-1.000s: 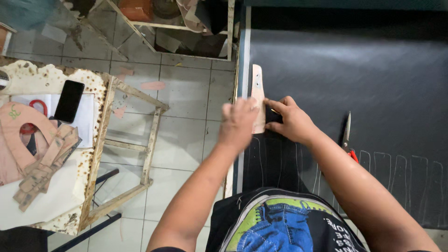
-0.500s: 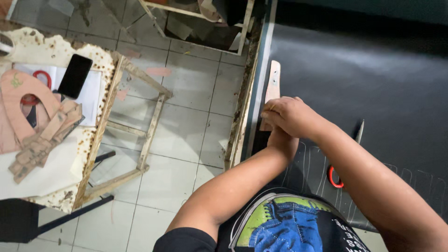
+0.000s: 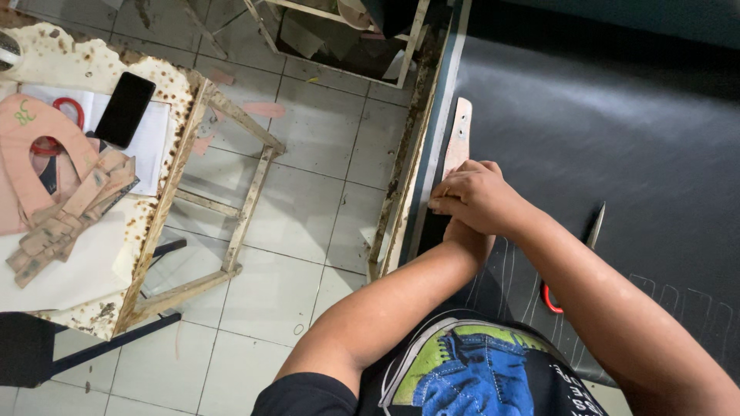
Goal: The person places a paper template on a large black sheet and traces its outline with a pencil. They repeat this process for several templates, moving them to different positions on the sheet to mark multiple shapes.
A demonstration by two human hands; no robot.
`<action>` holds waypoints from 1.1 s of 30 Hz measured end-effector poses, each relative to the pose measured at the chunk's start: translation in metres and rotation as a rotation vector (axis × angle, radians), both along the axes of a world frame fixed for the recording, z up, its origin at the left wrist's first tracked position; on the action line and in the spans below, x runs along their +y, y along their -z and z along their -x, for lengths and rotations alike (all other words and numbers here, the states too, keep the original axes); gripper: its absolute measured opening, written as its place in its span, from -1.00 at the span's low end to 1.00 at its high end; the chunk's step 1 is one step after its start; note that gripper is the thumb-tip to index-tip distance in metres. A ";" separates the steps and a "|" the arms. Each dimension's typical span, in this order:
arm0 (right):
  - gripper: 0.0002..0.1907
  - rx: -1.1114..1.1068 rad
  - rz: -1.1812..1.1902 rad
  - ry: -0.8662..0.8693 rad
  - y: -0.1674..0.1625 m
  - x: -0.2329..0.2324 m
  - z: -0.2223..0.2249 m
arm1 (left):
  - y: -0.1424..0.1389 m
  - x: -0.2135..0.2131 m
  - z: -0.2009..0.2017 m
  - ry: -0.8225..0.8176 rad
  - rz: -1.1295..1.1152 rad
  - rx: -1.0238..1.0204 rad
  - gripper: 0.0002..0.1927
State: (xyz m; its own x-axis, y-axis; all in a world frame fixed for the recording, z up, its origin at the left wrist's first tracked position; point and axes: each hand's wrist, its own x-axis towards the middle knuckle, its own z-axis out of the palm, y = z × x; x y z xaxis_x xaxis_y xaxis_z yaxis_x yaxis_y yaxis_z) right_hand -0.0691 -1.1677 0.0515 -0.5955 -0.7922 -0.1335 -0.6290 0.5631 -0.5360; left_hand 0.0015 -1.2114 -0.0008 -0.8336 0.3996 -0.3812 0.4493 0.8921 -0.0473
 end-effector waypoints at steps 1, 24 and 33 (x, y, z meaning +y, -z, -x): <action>-0.79 0.008 -0.002 -0.006 0.001 0.000 0.000 | -0.003 -0.001 0.000 -0.015 0.001 -0.027 -0.44; -0.80 0.334 0.019 0.226 0.007 -0.011 0.118 | 0.016 -0.025 0.034 -0.808 -0.701 0.218 -0.28; -0.82 0.323 0.095 0.242 0.012 -0.008 0.123 | -0.007 -0.056 0.042 -0.829 -0.864 0.085 -0.34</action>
